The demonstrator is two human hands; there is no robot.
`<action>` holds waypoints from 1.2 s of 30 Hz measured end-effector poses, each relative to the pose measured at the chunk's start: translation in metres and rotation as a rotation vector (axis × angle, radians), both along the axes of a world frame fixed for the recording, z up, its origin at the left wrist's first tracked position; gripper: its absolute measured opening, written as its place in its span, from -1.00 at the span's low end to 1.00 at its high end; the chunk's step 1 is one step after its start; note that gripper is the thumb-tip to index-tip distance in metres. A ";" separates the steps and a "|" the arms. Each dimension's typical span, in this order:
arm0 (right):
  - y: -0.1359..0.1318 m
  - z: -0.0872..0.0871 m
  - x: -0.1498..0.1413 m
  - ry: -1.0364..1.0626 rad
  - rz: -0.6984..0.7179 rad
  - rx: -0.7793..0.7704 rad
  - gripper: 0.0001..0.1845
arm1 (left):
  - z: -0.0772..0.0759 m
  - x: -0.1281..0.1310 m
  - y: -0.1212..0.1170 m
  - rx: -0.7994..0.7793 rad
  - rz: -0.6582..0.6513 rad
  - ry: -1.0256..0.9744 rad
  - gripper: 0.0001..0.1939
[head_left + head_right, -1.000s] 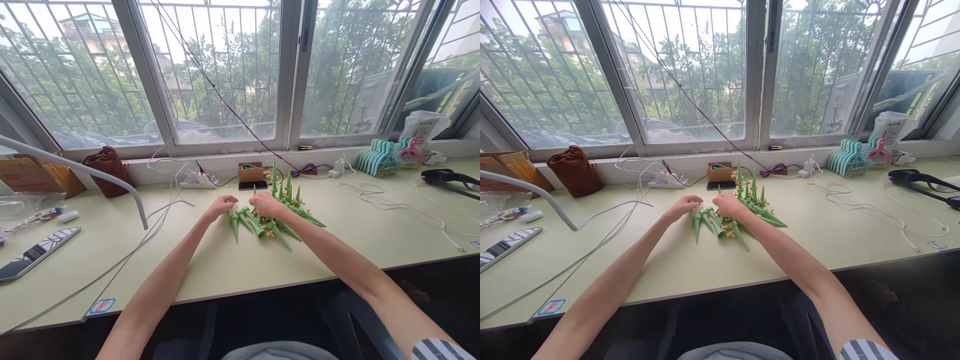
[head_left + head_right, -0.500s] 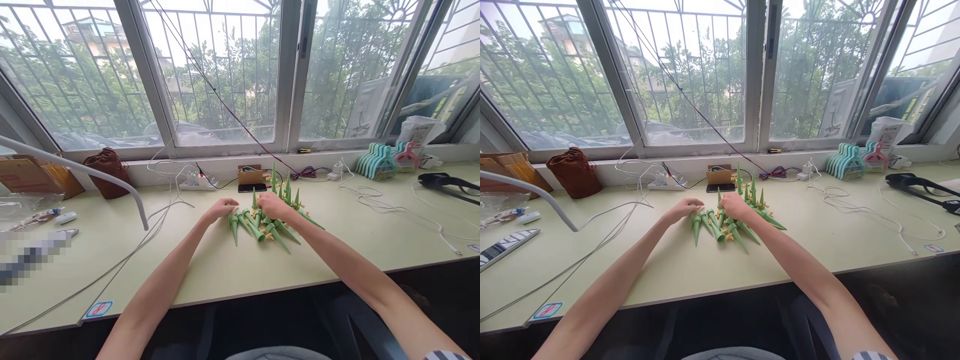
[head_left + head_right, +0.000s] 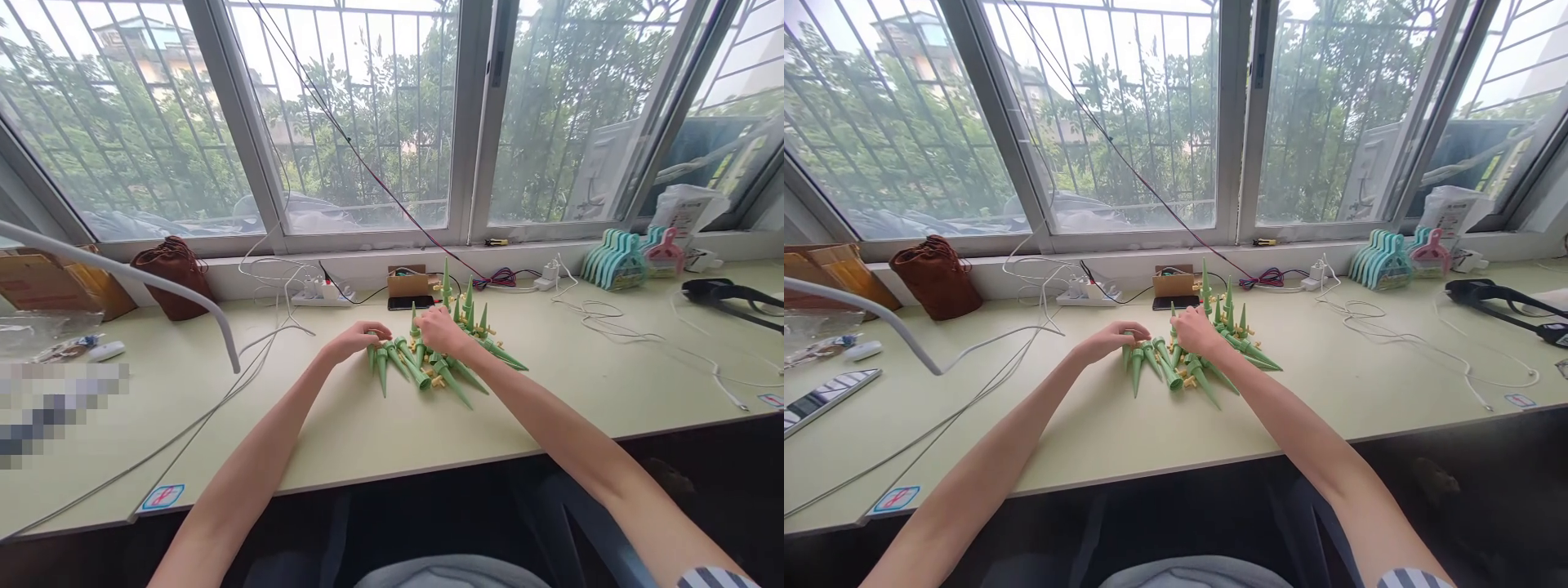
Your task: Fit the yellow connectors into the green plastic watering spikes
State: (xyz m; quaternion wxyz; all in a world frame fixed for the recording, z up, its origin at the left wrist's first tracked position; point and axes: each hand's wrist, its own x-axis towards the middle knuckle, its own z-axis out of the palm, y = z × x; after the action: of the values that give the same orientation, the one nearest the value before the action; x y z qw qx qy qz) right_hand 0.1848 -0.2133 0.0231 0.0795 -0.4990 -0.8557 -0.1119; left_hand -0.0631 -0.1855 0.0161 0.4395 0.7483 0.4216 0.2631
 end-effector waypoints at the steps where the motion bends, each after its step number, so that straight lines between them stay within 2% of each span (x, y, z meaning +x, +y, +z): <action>1: 0.000 -0.001 -0.004 0.002 0.010 0.014 -0.69 | 0.001 -0.001 -0.001 0.003 -0.007 -0.004 -0.64; 4: 0.002 -0.002 -0.019 -0.036 0.019 -0.025 -0.72 | 0.003 -0.002 -0.006 0.025 -0.033 -0.011 -0.65; 8: 0.008 -0.004 -0.034 -0.116 -0.044 -0.149 -0.75 | 0.006 -0.002 -0.011 0.023 -0.069 -0.032 -0.67; 15: 0.010 -0.009 -0.041 -0.079 0.007 -0.175 -0.72 | 0.011 0.003 -0.018 -0.010 -0.036 -0.064 -0.69; 21: 0.008 -0.010 -0.034 0.147 0.087 -0.259 -0.54 | 0.017 0.004 -0.026 0.000 -0.050 -0.080 -0.70; 24: 0.006 -0.010 -0.030 0.228 0.131 -0.273 -0.52 | 0.018 0.003 -0.027 0.015 -0.070 -0.058 -0.69; 28: -0.008 -0.005 -0.014 0.479 0.233 -0.088 -0.65 | 0.018 0.002 -0.028 0.021 -0.086 -0.061 -0.69; 31: -0.023 -0.002 0.015 0.664 0.245 0.049 -0.71 | 0.018 0.002 -0.027 0.023 -0.078 -0.068 -0.70; 33: -0.031 -0.003 0.042 0.783 0.138 0.163 -0.72 | 0.017 0.002 -0.025 0.020 -0.062 -0.062 -0.69; 36: -0.032 -0.011 0.084 0.909 -0.153 0.315 -0.70 | 0.015 0.002 -0.022 0.007 -0.032 -0.062 -0.68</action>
State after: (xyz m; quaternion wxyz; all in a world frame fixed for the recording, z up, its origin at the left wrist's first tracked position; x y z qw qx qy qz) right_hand 0.2690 -0.2456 0.0120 0.5114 -0.5407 -0.6677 -0.0162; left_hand -0.0614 -0.2077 0.0312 0.4536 0.7480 0.3949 0.2808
